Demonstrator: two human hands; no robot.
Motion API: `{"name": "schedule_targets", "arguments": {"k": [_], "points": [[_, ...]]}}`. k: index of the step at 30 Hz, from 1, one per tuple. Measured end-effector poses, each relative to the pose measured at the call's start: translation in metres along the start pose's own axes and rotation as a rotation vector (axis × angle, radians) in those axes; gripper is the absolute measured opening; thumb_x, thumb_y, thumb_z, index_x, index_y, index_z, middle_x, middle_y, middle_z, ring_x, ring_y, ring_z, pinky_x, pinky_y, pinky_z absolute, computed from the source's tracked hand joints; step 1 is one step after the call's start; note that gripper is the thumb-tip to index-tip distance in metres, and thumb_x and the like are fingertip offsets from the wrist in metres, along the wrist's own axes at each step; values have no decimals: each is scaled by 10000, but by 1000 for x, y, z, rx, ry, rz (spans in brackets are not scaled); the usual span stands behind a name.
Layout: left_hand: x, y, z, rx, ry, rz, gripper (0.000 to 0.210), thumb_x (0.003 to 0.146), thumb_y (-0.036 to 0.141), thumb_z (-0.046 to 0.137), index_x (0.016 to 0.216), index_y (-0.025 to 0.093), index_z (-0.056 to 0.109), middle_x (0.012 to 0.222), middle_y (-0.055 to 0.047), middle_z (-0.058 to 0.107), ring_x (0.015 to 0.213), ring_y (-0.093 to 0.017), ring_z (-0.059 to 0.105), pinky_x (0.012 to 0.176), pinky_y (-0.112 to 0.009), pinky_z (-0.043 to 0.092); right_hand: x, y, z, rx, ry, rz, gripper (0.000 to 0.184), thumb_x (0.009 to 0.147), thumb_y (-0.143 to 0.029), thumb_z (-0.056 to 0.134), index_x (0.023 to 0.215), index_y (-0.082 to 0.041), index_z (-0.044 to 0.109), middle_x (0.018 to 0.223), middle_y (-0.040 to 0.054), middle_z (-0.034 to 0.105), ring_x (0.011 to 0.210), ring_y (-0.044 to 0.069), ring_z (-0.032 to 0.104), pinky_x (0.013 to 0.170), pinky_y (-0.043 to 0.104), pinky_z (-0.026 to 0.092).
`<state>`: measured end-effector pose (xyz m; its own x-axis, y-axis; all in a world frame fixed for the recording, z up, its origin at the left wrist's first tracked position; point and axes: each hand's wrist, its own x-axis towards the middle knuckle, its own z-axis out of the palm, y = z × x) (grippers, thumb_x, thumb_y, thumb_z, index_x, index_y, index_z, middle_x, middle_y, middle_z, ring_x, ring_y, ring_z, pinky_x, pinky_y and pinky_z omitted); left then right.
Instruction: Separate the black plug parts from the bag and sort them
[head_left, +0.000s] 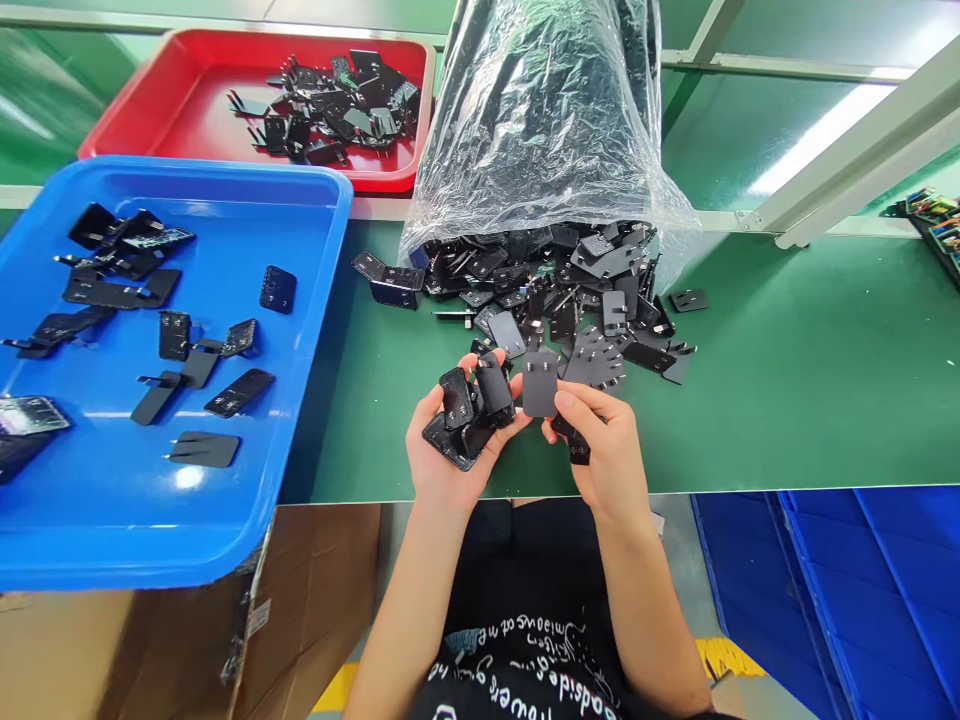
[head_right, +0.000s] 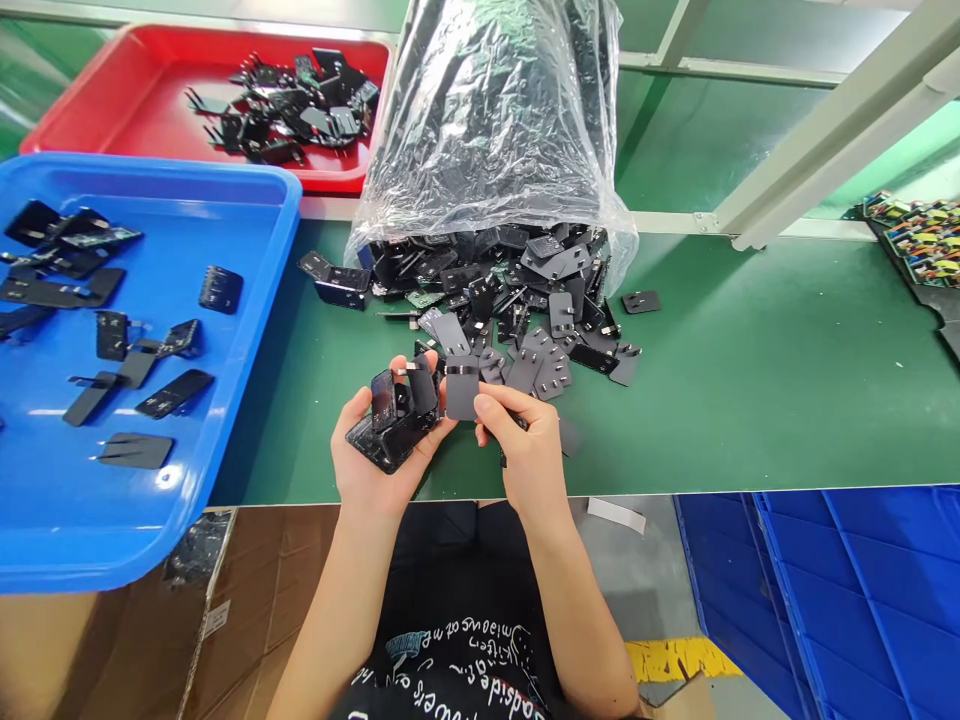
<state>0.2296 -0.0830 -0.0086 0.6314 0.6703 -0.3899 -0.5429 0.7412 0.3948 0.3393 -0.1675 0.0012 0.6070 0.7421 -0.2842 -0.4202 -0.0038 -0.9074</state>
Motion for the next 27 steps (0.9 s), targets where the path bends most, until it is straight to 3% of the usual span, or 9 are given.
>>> {"name": "schedule_targets", "arguments": {"k": [6,17,27], "points": [[-3,0,0,5,-39,17,318,913,316,386,1010,227,676,1218,-55,659,956,-236,693,763,-384,596,1,-2,1,100,1,118,153,745,-290,684,805,-161,741,604,-11,545,505,100,449,535,277,330],[-4,1,1,15,-54,15,312,906,312,388,998,237,676,1196,-51,664,903,-224,702,736,-372,595,0,3,-2,129,-94,49,162,805,-277,644,855,-173,758,704,21,613,542,108,450,555,290,343],[-4,1,1,63,3,-5,307,877,349,411,1032,249,656,1276,-60,615,1133,-295,611,869,-458,550,-2,1,-1,98,-108,6,160,818,-261,629,886,-204,762,797,34,682,536,110,454,563,297,364]]}}
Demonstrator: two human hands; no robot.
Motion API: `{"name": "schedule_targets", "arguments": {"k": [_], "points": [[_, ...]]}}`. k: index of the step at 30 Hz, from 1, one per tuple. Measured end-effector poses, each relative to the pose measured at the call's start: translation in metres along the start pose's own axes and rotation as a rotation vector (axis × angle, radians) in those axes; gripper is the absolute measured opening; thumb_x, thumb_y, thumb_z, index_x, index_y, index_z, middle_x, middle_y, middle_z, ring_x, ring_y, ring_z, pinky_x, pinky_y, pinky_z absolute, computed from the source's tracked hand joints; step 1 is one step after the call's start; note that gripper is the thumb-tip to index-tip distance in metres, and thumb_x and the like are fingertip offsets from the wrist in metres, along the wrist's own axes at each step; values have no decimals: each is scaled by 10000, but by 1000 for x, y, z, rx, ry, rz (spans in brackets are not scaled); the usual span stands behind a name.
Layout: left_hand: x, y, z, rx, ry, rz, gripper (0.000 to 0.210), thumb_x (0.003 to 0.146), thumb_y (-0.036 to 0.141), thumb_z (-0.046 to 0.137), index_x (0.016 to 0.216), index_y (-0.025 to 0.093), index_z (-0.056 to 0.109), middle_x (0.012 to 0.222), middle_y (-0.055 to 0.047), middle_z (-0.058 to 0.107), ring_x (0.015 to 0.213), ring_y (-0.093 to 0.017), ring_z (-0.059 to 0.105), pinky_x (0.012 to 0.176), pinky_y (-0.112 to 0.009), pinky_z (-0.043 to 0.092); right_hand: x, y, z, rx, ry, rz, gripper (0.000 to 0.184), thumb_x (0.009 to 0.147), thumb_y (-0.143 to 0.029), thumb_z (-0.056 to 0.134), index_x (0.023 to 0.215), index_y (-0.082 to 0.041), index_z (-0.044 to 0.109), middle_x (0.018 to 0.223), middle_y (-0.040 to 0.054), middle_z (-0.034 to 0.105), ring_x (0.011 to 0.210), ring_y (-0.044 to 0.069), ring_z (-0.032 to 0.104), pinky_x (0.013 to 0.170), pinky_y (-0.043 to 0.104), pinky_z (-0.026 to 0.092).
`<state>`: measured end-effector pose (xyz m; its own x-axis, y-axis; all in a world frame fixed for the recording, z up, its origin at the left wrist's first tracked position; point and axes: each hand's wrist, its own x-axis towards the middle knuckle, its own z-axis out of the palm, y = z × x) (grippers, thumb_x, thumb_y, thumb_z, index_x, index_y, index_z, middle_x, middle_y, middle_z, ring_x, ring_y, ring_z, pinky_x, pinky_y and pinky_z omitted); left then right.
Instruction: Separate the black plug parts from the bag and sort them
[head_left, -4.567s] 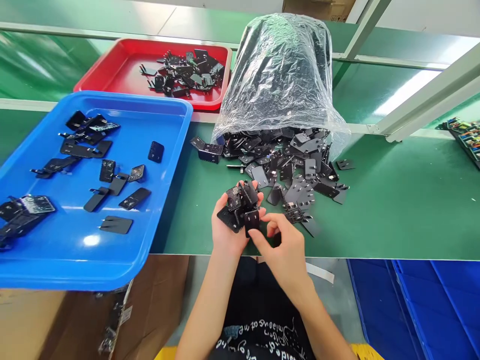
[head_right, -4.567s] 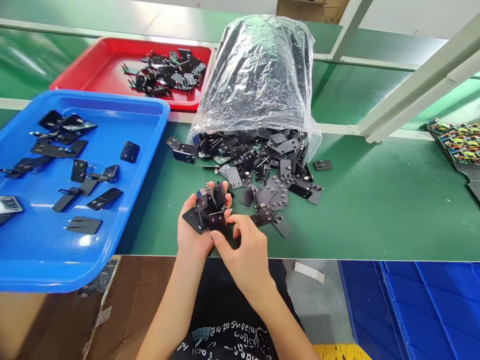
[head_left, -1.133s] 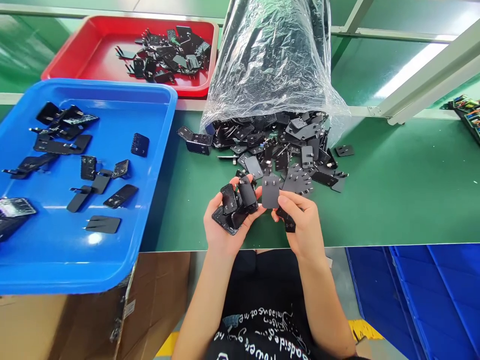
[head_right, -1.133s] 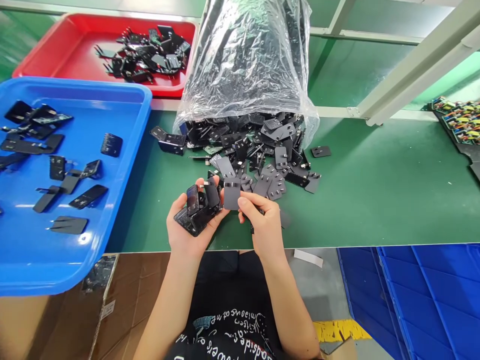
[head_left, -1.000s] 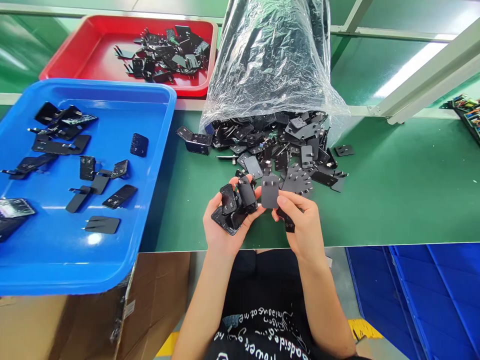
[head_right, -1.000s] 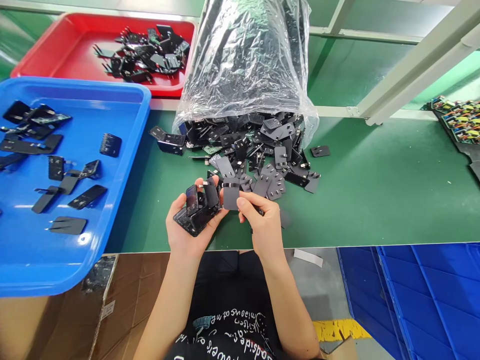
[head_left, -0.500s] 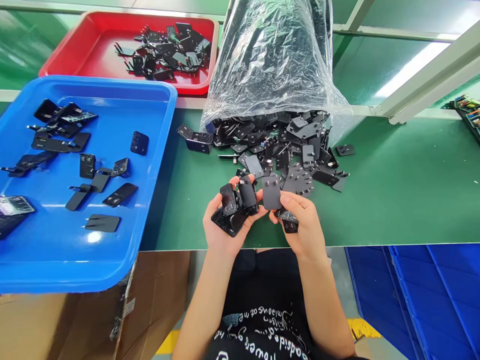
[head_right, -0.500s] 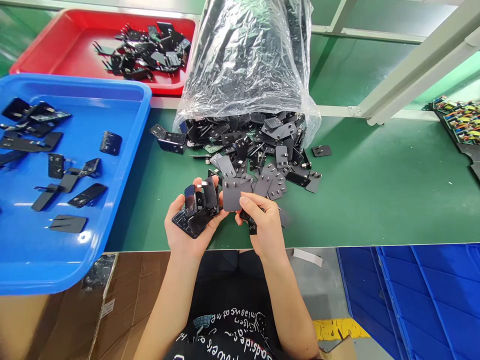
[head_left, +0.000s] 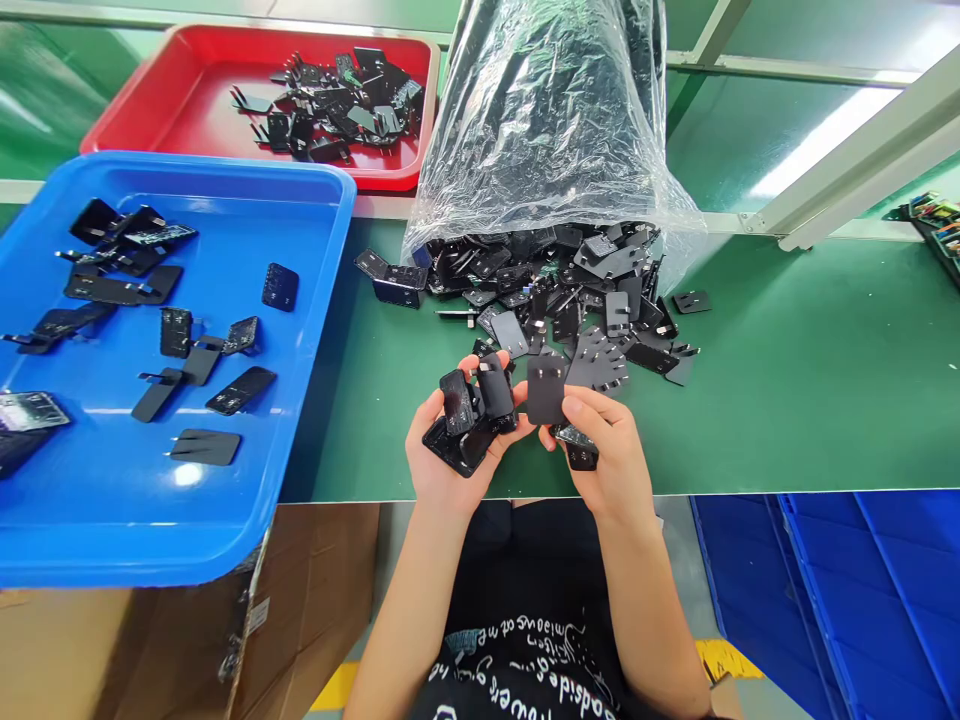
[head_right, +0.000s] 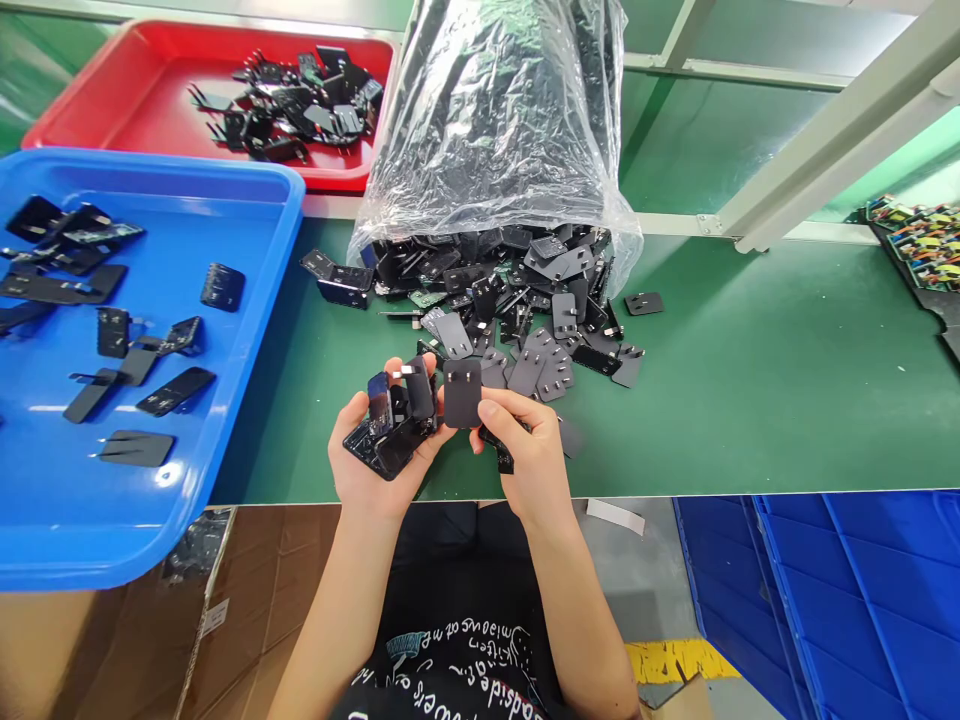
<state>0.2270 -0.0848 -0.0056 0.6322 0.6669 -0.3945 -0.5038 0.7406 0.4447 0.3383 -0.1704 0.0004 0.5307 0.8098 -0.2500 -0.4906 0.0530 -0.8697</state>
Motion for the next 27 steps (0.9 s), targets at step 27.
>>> {"name": "schedule_targets", "arguments": {"k": [27], "points": [[2,-6,-3,64,-123,-116,298,886,274,444,1052,169,667,1274,-113,621,1140,-345,602,859,-540,553,6,-10,-5,-600,190,-174,191,753,-360,713,709,-209,604,641,-34,542,573,117,460,576,264,362]]}}
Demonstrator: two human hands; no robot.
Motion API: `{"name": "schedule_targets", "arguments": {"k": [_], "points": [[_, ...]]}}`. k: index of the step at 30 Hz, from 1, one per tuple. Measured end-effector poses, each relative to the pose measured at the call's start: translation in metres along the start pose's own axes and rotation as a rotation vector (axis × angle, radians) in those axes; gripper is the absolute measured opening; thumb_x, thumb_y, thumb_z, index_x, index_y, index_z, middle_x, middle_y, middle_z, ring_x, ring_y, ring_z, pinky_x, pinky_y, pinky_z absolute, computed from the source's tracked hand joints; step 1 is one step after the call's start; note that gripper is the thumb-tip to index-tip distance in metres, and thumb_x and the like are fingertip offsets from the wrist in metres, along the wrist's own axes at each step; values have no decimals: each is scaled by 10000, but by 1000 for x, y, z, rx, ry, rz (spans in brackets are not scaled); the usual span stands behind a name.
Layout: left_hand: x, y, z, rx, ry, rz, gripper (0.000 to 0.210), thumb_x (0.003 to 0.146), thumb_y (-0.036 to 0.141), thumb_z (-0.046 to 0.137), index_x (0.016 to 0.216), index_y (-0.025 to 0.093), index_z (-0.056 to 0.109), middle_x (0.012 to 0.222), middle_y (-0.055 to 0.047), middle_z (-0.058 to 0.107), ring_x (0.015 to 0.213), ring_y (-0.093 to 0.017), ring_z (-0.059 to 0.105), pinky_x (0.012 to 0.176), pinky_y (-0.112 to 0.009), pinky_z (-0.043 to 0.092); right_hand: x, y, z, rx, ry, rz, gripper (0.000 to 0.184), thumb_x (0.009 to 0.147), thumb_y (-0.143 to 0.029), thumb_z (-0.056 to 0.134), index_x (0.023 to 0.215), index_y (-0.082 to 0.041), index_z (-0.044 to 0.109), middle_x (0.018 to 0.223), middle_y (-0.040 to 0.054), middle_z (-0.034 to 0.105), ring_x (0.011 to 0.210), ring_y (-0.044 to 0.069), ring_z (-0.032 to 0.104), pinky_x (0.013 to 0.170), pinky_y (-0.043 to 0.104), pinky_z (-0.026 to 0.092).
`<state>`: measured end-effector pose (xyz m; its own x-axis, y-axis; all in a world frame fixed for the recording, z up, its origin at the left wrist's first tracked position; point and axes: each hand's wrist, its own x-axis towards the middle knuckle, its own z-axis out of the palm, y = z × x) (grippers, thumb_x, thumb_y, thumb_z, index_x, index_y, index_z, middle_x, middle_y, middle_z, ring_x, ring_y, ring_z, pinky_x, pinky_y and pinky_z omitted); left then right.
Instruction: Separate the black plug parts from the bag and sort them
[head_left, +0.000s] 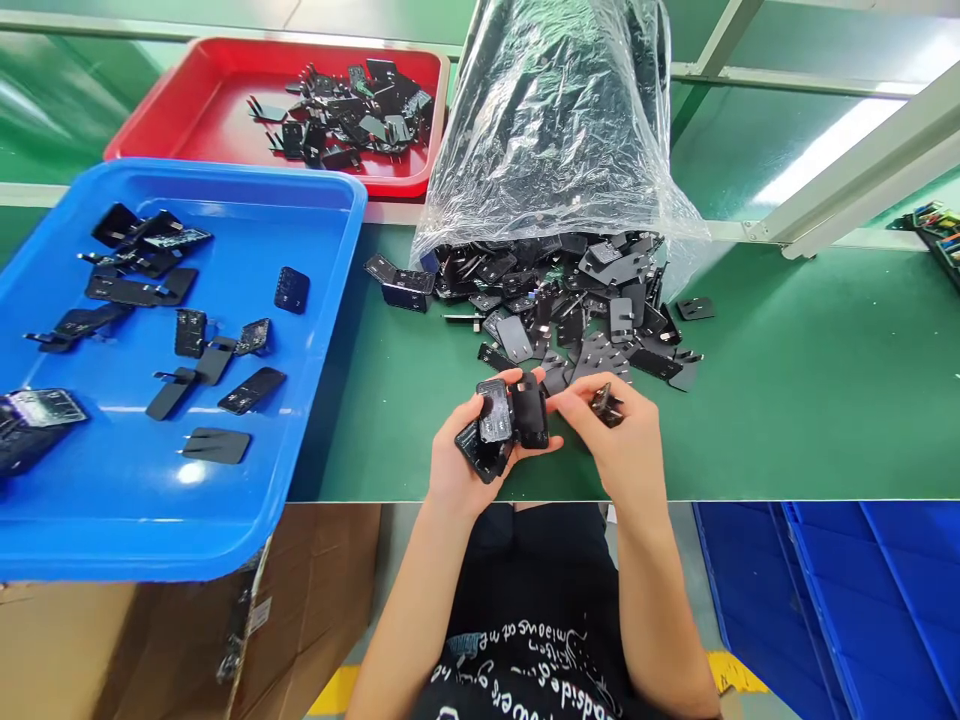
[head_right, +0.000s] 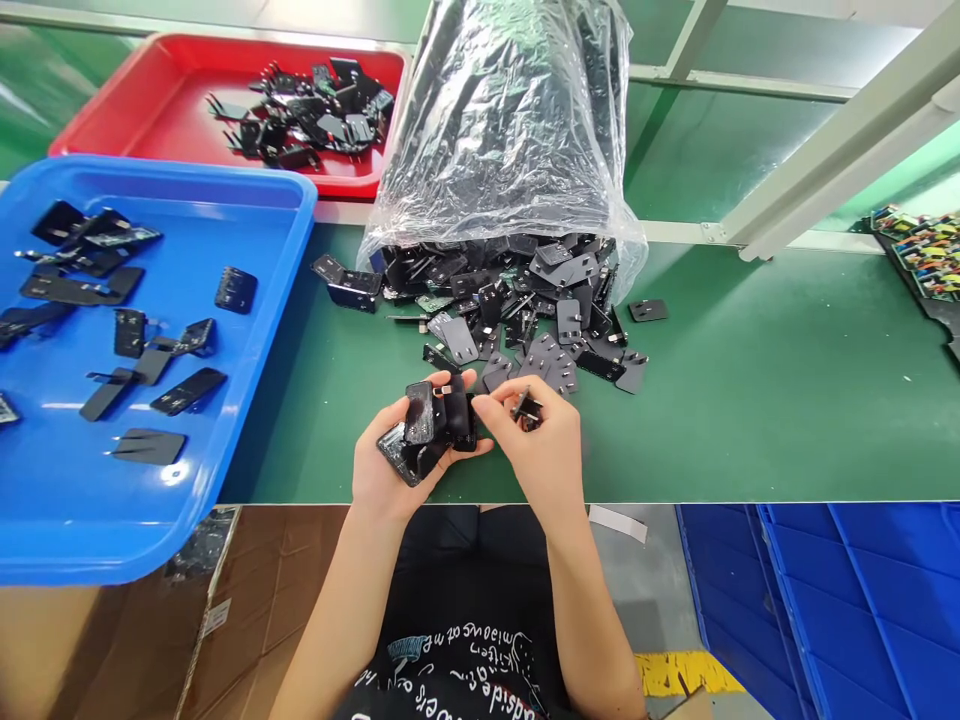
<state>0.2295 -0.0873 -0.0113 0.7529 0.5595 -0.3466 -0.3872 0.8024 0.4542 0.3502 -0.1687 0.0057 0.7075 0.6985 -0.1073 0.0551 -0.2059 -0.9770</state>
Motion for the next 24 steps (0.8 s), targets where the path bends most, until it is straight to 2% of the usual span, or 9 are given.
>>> {"name": "schedule_targets", "arguments": {"k": [3,5,8,13,17,24], "points": [[0,-1,0,32,-3,-1,314,886,289,449,1077,163,665,1315,-111,594,1193,-344,564,908,-547,528,-1,-1,4,-203,-44,-47,155,760,-365,698,788,-215,670,707,-6,605,652,155,516,641,289,389],[0,-1,1,46,2,-4,315,879,299,467,1078,160,667,1318,-110,593,1201,-350,555,913,-549,524,-1,-1,6,-242,-50,-84,125,780,-340,668,796,-216,677,725,4,625,697,174,537,679,302,394],[0,-2,1,68,9,-9,305,866,286,486,1073,155,668,1320,-106,592,1197,-346,558,892,-531,545,-1,2,5,-227,-24,-75,122,793,-304,626,724,-206,655,673,-5,597,659,164,514,652,296,378],[1,-1,-5,24,14,-14,324,881,274,445,1106,163,650,1290,-105,615,1149,-314,594,715,-434,620,3,7,1,75,34,27,158,773,-308,637,666,-192,628,595,-28,527,585,130,456,590,270,350],[0,1,-8,-10,-32,-45,345,889,288,434,1131,160,644,1264,-124,631,1033,-302,657,657,-396,620,7,9,-4,321,2,107,173,760,-317,669,654,-187,628,563,-36,473,553,116,428,559,262,348],[-3,3,-3,-13,-45,-36,308,885,290,447,1054,183,681,1184,-95,681,910,-260,693,597,-323,605,8,9,-4,428,-22,170,182,757,-317,692,652,-189,616,609,-36,500,549,104,442,528,249,355]]}}
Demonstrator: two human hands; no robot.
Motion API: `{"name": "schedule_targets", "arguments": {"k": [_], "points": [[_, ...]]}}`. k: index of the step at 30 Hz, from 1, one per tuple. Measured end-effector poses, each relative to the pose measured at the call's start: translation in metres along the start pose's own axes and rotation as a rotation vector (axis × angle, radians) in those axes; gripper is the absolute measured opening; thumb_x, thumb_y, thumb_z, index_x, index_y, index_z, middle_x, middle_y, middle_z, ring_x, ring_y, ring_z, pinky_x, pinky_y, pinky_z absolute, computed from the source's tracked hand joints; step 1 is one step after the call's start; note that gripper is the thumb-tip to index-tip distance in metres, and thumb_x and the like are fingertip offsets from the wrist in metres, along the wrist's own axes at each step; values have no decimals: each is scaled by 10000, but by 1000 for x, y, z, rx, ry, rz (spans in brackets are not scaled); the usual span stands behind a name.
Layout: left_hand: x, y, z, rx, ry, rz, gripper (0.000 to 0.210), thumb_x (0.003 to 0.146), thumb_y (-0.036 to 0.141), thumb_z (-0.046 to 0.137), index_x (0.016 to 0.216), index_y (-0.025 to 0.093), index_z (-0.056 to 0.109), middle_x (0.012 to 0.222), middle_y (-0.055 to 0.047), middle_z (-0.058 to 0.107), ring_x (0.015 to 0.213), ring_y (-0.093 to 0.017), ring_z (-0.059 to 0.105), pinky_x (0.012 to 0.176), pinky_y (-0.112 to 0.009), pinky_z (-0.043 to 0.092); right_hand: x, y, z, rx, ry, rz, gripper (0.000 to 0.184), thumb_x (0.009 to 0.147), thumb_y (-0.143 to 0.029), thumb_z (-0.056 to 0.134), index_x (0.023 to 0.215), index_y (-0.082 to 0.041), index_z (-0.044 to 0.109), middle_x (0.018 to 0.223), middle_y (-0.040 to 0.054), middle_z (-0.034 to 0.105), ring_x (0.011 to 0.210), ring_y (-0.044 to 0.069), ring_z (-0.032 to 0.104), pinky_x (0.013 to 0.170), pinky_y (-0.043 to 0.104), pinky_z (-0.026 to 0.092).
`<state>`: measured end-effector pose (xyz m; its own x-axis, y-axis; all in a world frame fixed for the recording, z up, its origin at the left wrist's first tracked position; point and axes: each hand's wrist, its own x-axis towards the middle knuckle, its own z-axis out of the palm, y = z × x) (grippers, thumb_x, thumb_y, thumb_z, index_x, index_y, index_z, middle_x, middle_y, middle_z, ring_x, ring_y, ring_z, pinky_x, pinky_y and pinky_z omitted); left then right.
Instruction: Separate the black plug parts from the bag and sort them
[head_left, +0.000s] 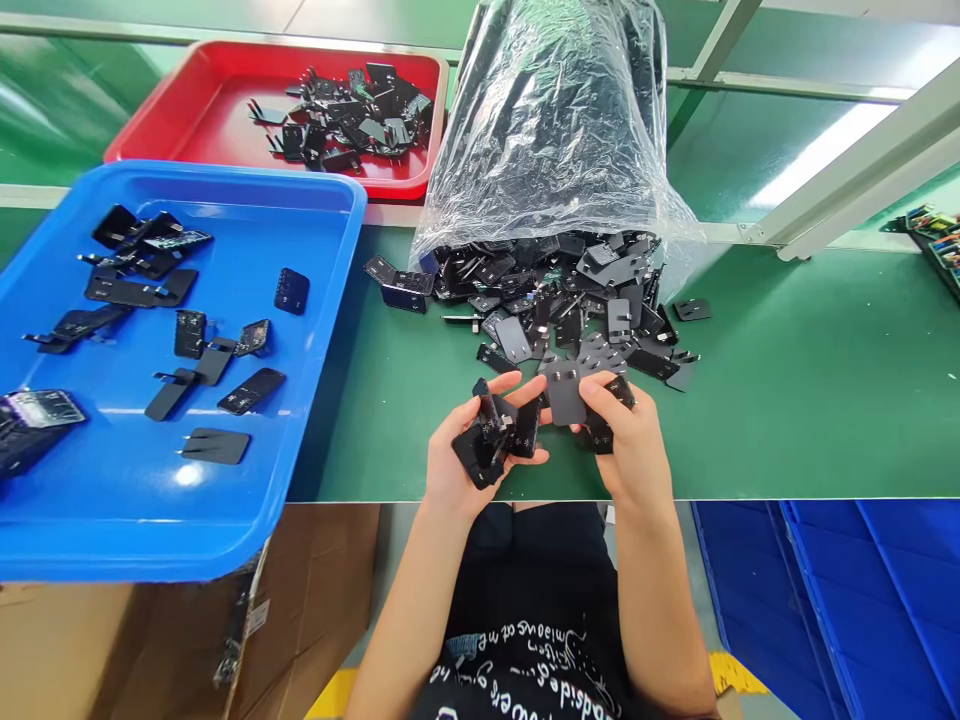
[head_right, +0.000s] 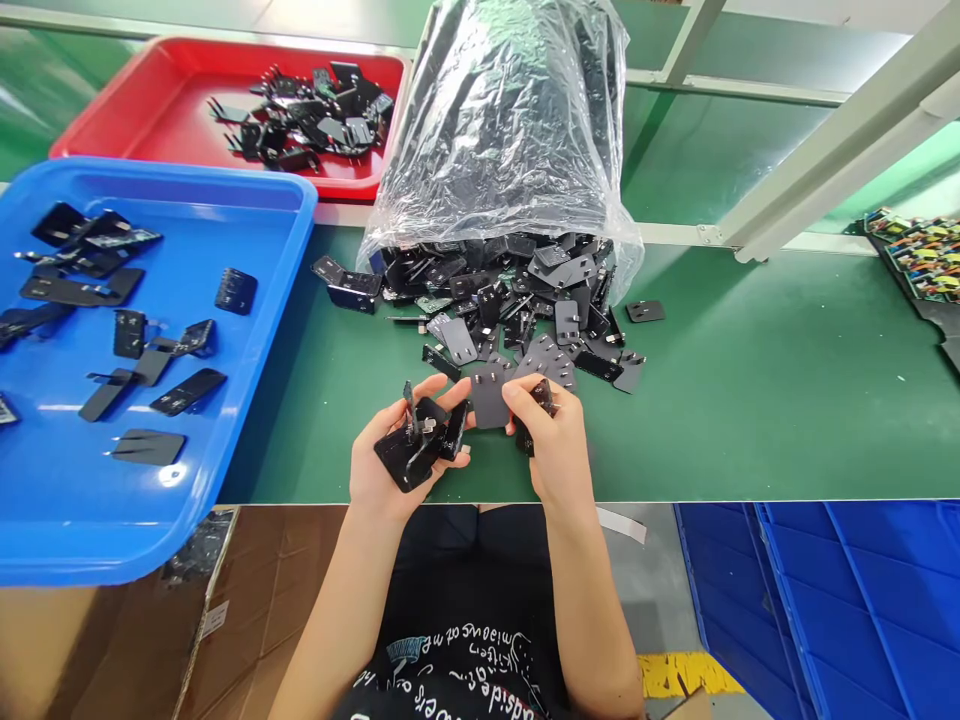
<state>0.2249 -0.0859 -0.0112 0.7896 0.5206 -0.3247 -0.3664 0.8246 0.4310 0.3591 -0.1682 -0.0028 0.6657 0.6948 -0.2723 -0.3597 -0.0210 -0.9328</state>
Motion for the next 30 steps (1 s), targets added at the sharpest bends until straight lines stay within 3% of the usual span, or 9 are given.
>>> {"name": "schedule_targets", "arguments": {"k": [16,30], "points": [[-1,1,0,-48,81,24,314,911,262,412,1051,160,674,1134,-103,699,845,-214,701,561,-291,610,0,1,5,5,-72,8,177,801,-302,650,667,-186,642,595,-26,524,567,110,471,571,251,377],[-1,1,0,-31,70,45,314,916,259,415,1056,162,679,1127,-92,704,870,-214,703,553,-289,617,-1,4,7,8,-57,-75,150,802,-304,660,686,-211,641,596,-39,506,613,118,464,615,247,361]]}}
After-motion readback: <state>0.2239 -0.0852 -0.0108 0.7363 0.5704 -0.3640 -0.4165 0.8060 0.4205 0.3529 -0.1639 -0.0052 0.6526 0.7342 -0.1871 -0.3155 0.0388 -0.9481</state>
